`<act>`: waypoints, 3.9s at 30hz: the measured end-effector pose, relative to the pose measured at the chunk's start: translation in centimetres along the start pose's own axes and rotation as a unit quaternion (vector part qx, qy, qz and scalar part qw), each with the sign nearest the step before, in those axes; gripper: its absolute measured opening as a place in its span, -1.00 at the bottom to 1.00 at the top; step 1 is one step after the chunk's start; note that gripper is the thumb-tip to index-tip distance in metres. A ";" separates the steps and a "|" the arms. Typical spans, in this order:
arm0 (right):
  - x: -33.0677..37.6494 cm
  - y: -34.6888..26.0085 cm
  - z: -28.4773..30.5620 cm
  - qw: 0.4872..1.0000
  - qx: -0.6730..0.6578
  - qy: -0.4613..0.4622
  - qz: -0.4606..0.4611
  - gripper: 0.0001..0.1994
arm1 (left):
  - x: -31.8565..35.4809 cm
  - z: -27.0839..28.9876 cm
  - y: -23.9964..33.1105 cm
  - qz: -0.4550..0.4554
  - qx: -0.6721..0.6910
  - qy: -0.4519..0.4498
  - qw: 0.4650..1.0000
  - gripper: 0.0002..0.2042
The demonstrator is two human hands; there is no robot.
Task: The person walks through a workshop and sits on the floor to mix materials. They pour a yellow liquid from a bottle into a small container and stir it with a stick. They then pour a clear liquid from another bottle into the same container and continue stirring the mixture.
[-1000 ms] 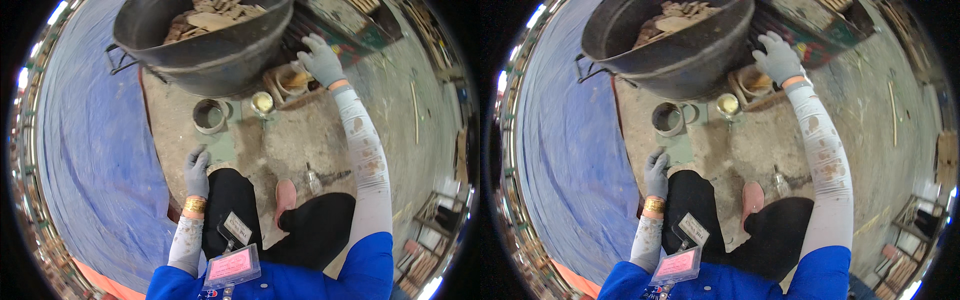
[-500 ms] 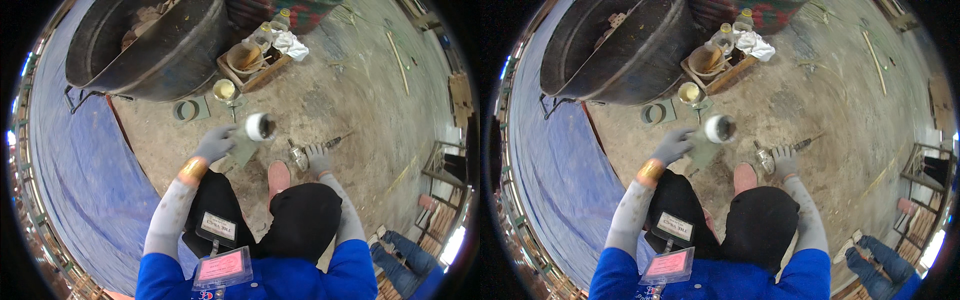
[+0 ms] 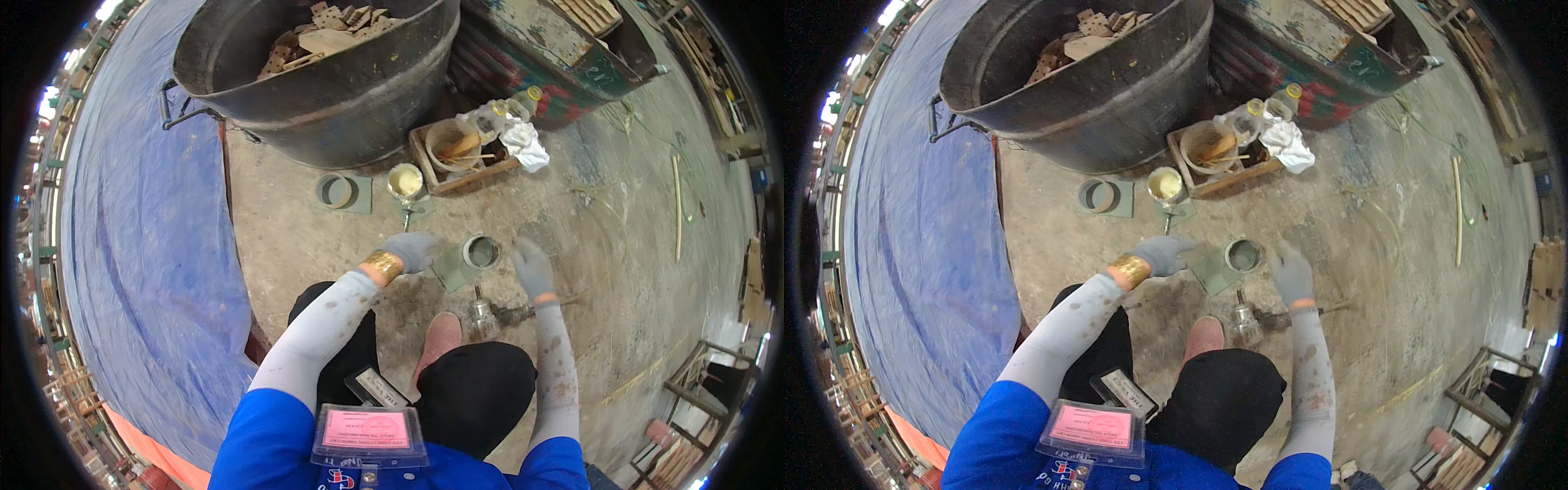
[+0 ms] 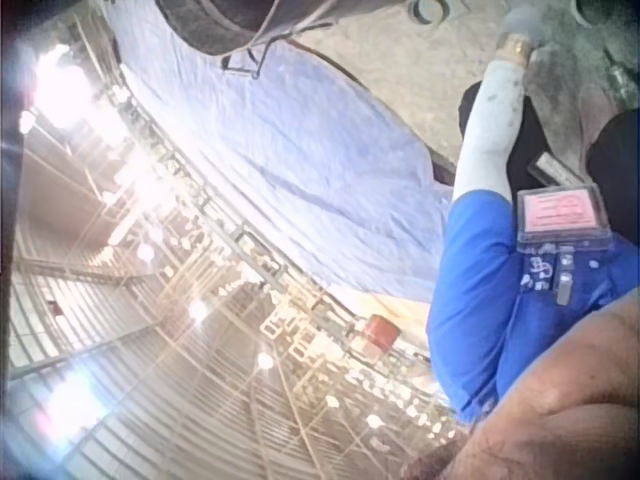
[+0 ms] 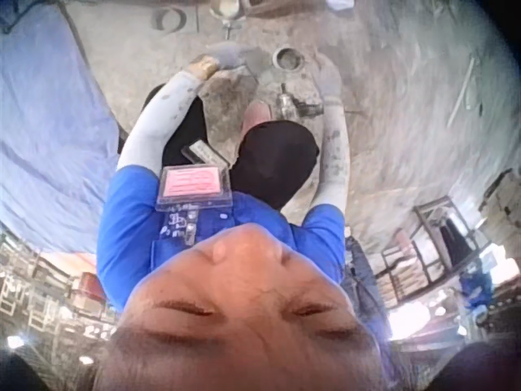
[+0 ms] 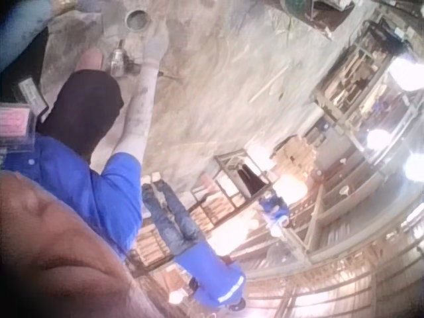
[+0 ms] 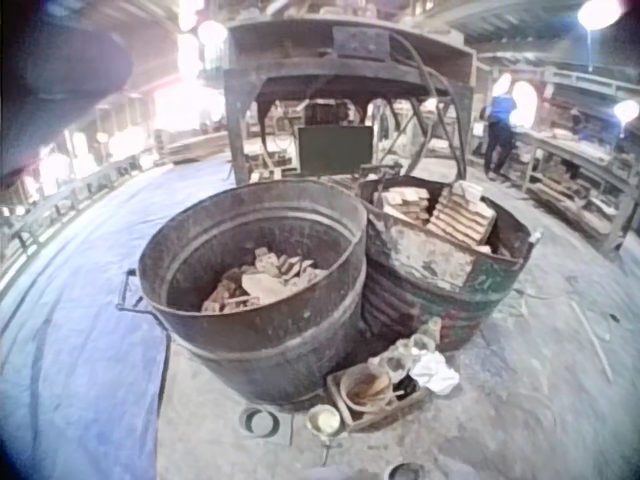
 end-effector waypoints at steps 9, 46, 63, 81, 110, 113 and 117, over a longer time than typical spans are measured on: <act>-16.3 -13.1 1.5 0.981 0.136 0.025 0.135 -0.84 | 8.7 5.4 -4.1 0.105 0.049 0.176 0.978 -0.56; -8.4 -3.9 5.8 0.871 -0.477 -0.042 -0.112 -0.80 | 5.1 2.9 -4.0 0.107 -0.024 0.072 0.991 -0.53; 4.5 8.1 3.0 0.667 -0.661 0.237 -0.247 -0.76 | -20.1 10.6 17.8 0.007 -0.133 0.336 0.932 -0.73; -2.6 1.7 -0.9 0.895 -0.430 0.018 -0.119 -0.80 | -15.6 -0.2 12.0 -0.063 0.657 0.113 0.743 -0.79; 5.0 -4.3 4.1 0.977 -0.028 0.166 0.129 -0.75 | -14.4 -4.2 11.1 0.024 0.686 0.274 0.674 -0.80; 5.9 -3.9 4.6 0.987 -0.003 0.118 0.105 -0.79 | -14.9 -4.6 11.1 0.079 0.665 0.256 0.697 -0.81; 9.0 -3.5 4.4 0.853 -0.413 -0.128 -0.292 -0.81 | -13.8 -1.0 4.7 0.065 0.654 0.387 0.647 -0.77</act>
Point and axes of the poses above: each hand's wrist, its own x-axis away from the middle knuckle, its own z-axis out of the back of the hand, y = z × x, the point moved 5 cm from there along -x, towards the middle knuckle, and after that the axes turned 9 degrees about x, right-handed, at the moved point
